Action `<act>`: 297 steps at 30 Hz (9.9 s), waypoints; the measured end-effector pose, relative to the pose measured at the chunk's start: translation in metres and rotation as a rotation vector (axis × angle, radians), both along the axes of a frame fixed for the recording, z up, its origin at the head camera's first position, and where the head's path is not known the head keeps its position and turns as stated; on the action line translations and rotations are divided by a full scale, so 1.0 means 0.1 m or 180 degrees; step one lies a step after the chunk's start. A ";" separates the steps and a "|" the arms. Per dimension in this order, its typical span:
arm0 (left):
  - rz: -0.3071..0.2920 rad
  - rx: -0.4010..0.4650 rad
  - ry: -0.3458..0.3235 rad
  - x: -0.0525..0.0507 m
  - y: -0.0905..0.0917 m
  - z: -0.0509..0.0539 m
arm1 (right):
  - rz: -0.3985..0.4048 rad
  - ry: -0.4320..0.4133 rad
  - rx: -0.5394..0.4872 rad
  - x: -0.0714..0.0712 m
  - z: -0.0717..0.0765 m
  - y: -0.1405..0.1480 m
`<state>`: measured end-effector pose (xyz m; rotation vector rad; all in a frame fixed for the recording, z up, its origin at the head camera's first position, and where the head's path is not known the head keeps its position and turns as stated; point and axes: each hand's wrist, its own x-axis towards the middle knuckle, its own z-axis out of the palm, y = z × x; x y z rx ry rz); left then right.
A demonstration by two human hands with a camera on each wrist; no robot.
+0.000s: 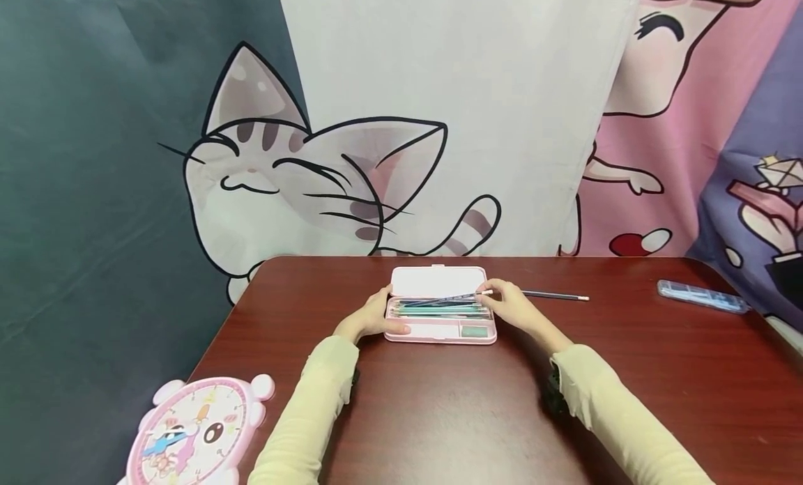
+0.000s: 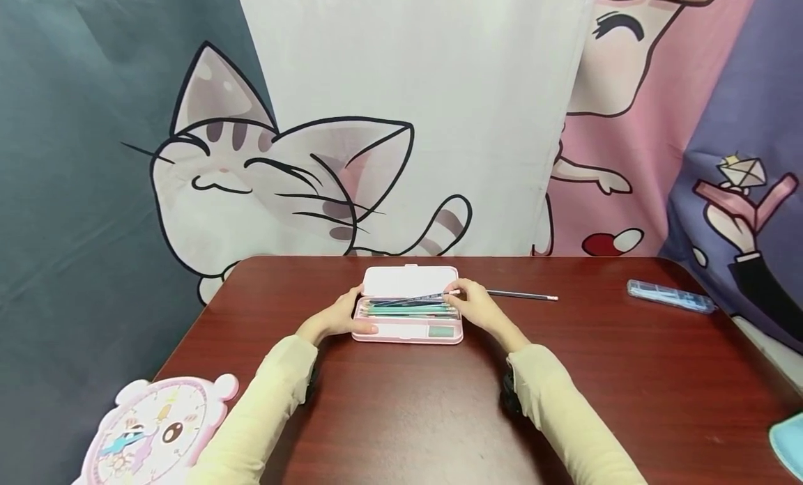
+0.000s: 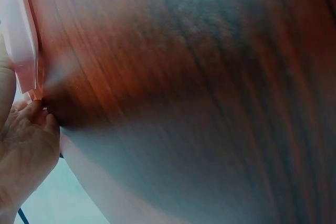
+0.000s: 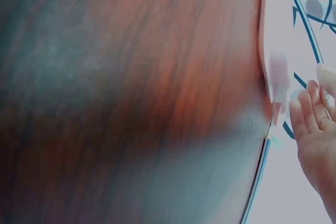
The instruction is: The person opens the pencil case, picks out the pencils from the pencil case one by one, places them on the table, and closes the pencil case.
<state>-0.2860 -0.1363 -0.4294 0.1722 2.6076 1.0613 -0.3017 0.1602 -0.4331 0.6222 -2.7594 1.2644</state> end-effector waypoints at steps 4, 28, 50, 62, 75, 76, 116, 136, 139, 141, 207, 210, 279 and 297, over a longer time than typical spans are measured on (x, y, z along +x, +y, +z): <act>0.0012 0.0058 0.0018 0.00 0.00 0.01 | -0.0117 -0.0129 -0.0181 -0.01 0.03 0.08; -0.0066 -0.0009 0.0055 -0.02 -0.01 -0.03 | -0.0660 -0.0193 -0.0459 0.22 0.02 1.29; -0.0071 -0.0110 0.0127 -0.03 -0.02 -0.04 | -0.0727 -0.0124 0.0734 0.15 -0.06 1.68; -0.0010 -0.0096 0.0017 -0.03 -0.01 -0.04 | -0.0822 0.0129 0.0725 0.10 -0.07 1.66; -0.0049 -0.0081 0.0054 -0.06 -0.02 -0.01 | -0.0977 0.0340 0.0522 0.10 -0.01 1.55; -0.0047 -0.0081 0.0055 -0.06 -0.02 -0.01 | -0.0955 0.0334 0.0498 0.10 0.00 1.51; -0.0167 -0.0264 -0.0031 -0.04 -0.11 -0.02 | 0.0462 0.0076 0.0494 0.12 0.00 0.05; -0.0261 -0.0243 0.0055 -0.06 -0.14 -0.04 | 0.0428 0.0215 0.0284 0.13 0.00 0.03; -0.0252 -0.0236 0.0054 -0.05 -0.13 -0.03 | 0.0319 0.0209 0.0201 0.14 0.01 0.03; -0.0245 -0.0232 0.0041 -0.04 -0.13 -0.03 | 0.0212 0.0163 0.0192 0.14 0.01 0.04; -0.0156 -0.0050 -0.0017 -0.06 -0.12 -0.01 | -0.0962 0.0373 0.0673 0.17 0.03 1.37; -0.0155 -0.0039 -0.0024 -0.05 -0.13 -0.01 | -0.0898 0.0314 0.0582 0.14 0.01 1.26; -0.0172 -0.0109 0.0043 -0.07 -0.12 -0.04 | -0.0149 0.0399 -0.0063 0.06 0.00 0.14; -0.0152 -0.0072 0.0005 -0.06 -0.11 -0.02 | -0.0616 0.0300 -0.0008 0.16 0.01 1.19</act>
